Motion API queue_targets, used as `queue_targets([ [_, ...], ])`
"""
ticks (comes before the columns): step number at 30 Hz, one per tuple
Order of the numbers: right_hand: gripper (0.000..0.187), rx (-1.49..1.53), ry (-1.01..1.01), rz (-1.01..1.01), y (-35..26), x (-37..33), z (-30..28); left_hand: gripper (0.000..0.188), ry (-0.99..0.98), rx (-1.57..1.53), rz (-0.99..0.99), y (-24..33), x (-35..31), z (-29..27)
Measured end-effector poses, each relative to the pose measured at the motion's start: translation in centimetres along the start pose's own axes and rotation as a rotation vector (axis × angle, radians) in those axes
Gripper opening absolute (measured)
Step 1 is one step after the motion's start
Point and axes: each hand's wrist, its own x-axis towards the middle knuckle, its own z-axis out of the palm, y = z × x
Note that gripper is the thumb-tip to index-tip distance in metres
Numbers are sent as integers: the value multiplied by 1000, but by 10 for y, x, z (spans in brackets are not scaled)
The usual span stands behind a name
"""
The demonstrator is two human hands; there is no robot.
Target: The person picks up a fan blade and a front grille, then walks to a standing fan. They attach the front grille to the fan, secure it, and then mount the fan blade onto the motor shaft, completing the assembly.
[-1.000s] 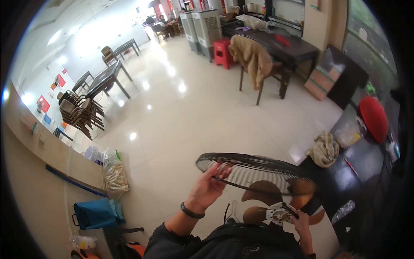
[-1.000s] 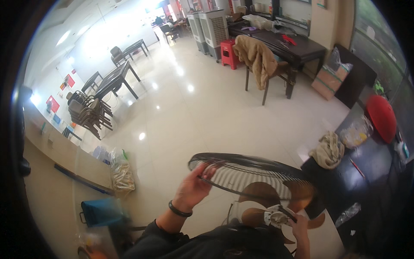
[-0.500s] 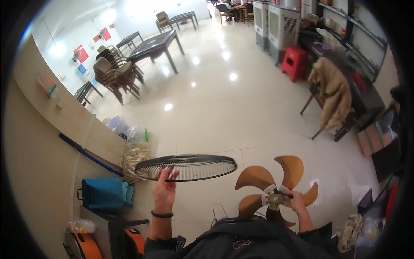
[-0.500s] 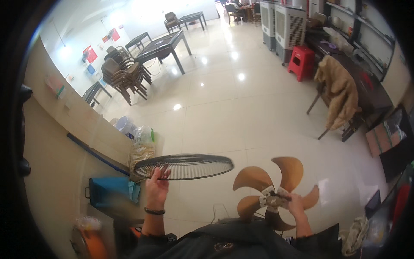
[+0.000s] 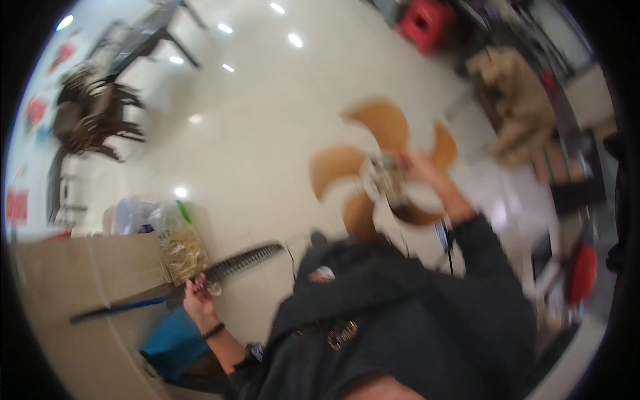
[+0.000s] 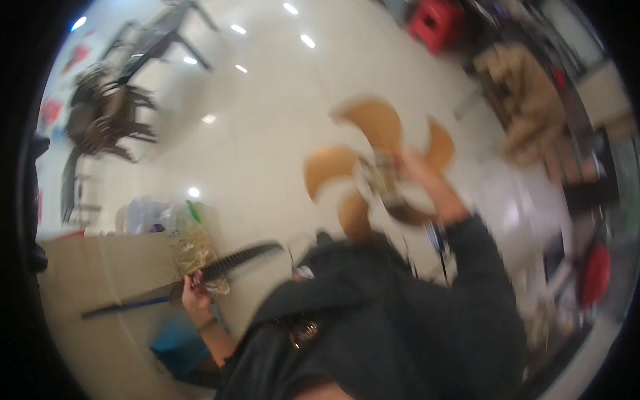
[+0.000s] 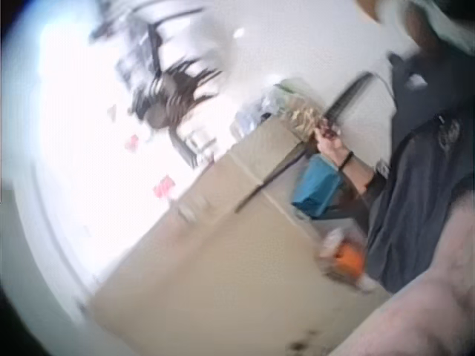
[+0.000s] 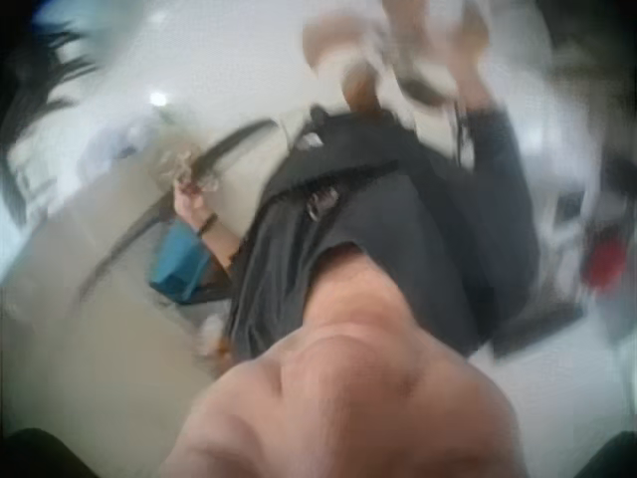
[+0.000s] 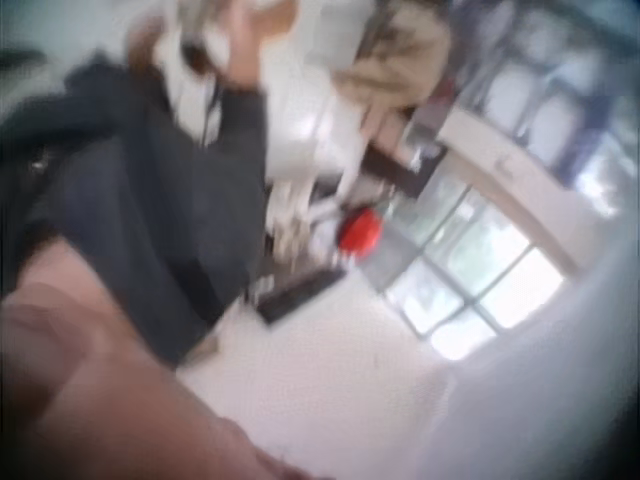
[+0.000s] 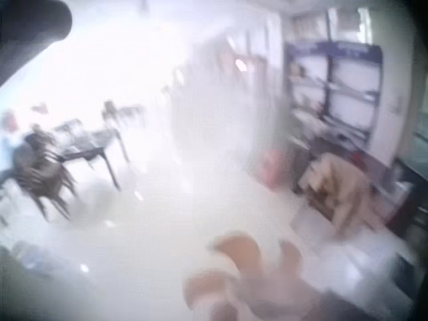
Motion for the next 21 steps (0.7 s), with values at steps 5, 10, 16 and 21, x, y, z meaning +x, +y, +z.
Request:
queue_targets([
  [5,16,-768,141,-266,-132,119,-3,22,23,87,-94,47,157,42],
  [10,21,-732,26,-347,-231,238,-5,18,27,99,20,70,255,120],
  [16,23,-671,-164,-248,-202,253,12,19,108,105,-13,98,202,140],
  [21,21,-707,-179,-349,-198,227,20,22,129,140,-40,123,197,118],
])
